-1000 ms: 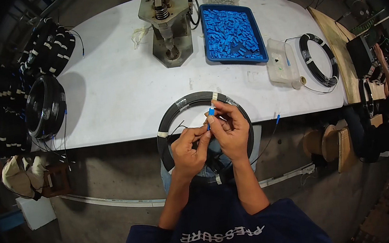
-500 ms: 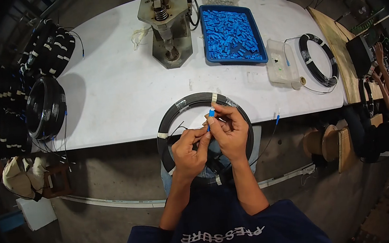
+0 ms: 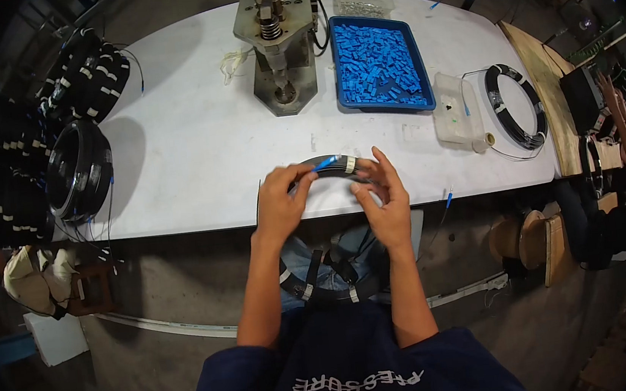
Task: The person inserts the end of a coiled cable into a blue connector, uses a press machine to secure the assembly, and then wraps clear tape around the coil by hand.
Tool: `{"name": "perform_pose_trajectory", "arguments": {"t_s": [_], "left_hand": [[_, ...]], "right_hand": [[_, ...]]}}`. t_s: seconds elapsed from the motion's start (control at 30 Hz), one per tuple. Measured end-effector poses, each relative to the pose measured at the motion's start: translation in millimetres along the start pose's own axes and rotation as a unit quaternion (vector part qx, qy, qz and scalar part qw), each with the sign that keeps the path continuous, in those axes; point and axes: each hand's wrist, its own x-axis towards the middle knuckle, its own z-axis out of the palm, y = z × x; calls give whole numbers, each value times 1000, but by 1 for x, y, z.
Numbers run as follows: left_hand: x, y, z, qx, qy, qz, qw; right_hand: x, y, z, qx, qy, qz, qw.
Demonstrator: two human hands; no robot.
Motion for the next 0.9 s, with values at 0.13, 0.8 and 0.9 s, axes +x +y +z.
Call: {"name": "perform_pose_trajectory", "arguments": {"t_s": [0.13,0.8,0.9], "left_hand": [[21,-39,-9,40,-53,-17,998],[-88,-49,-23,-207,111,-316,919],[-86,-52,-14,-53,52,-251,965]], "right_hand": [[12,16,-20,-293,-42,-58,953],[-33,77,-71,-340,44,40,938],[-33,76,-71,-346,47,37,936]]}}
